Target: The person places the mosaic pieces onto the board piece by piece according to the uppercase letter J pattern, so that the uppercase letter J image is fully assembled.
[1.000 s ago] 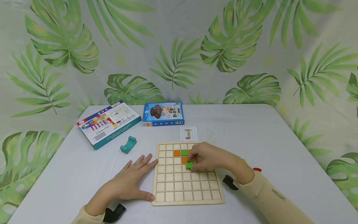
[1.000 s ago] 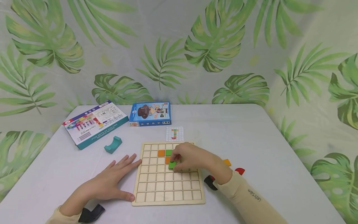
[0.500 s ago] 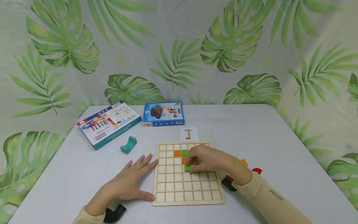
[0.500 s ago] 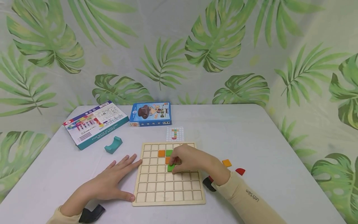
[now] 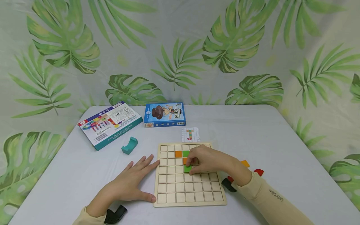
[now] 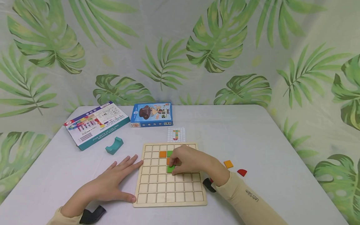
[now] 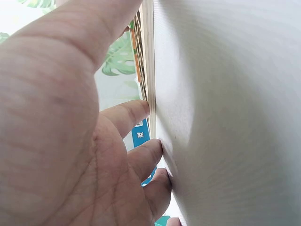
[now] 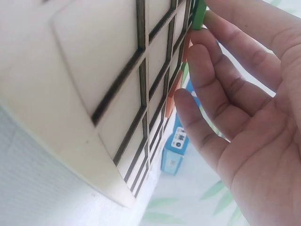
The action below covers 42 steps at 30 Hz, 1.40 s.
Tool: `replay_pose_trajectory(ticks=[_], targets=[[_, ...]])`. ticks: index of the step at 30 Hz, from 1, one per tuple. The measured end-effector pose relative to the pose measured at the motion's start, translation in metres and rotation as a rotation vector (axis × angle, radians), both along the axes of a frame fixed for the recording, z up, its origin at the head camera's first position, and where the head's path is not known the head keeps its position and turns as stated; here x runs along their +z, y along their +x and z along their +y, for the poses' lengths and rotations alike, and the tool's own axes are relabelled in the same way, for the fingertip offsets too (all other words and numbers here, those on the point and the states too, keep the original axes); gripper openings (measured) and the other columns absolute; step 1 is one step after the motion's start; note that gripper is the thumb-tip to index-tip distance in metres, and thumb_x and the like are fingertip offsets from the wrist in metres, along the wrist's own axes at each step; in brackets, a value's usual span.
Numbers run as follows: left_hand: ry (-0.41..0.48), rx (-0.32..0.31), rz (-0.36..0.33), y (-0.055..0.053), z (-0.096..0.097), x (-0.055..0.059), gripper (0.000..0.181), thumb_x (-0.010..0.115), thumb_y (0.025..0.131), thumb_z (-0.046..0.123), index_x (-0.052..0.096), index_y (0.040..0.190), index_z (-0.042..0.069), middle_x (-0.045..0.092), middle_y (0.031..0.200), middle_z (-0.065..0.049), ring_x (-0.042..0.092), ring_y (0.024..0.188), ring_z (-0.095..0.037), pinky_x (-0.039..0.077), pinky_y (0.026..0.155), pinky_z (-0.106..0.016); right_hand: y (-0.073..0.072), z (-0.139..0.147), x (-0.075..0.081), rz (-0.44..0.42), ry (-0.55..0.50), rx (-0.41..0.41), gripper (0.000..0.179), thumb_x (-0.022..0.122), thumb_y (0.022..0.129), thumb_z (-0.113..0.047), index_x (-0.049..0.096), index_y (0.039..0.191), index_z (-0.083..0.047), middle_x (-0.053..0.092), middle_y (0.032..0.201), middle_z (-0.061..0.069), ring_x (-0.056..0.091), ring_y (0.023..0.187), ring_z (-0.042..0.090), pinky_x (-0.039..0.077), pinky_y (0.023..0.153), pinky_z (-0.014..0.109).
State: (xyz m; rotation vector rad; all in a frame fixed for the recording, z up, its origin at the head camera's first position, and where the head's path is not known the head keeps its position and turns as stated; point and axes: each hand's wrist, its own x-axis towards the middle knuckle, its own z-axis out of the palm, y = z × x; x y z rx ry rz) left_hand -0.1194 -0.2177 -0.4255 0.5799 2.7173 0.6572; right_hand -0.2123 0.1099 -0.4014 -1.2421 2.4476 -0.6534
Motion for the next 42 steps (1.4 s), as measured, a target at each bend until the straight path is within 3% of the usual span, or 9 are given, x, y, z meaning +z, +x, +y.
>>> replay_pose_trajectory(ticks=[16,22,31,42], targets=[[-0.004,0.007,-0.011,0.001,0.002,0.0,0.121,0.088,0.071,0.073,0.035,0.17,0.029,0.02,0.181,-0.007,0.014,0.168,-0.044,0.01,0.129,-0.079,0.002,-0.001,-0.002,-0.004,-0.004,0.0,0.01,0.089,0.09,-0.022,0.082,0.096,-0.019,0.069,0.09,-0.01,0.059,0.081,0.002,0.053,0.075,0.018],[-0.006,0.007,-0.012,0.001,0.002,0.0,0.121,0.088,0.071,0.074,0.035,0.17,0.029,0.02,0.181,-0.007,0.014,0.168,-0.043,0.009,0.129,-0.078,0.003,0.002,0.0,-0.012,-0.003,0.003,0.008,0.086,0.093,-0.02,0.083,0.1,-0.018,0.072,0.094,-0.009,0.063,0.086,0.005,0.056,0.08,0.02],[-0.006,0.006,-0.019,0.0,0.002,0.002,0.12,0.088,0.071,0.072,0.034,0.17,0.029,0.019,0.182,-0.007,0.014,0.168,-0.043,0.009,0.128,-0.079,0.001,0.032,0.01,-0.051,-0.006,-0.108,0.015,0.083,0.094,-0.016,0.081,0.108,-0.014,0.073,0.101,-0.006,0.066,0.093,0.013,0.06,0.086,0.029],[-0.007,-0.001,-0.016,0.001,0.001,0.002,0.12,0.088,0.072,0.073,0.034,0.17,0.028,0.02,0.181,-0.008,0.014,0.168,-0.044,0.01,0.128,-0.079,0.002,0.096,0.02,-0.038,0.033,-0.273,0.03,0.086,0.093,-0.02,0.077,0.121,-0.015,0.075,0.116,-0.003,0.067,0.108,0.021,0.06,0.098,0.046]])
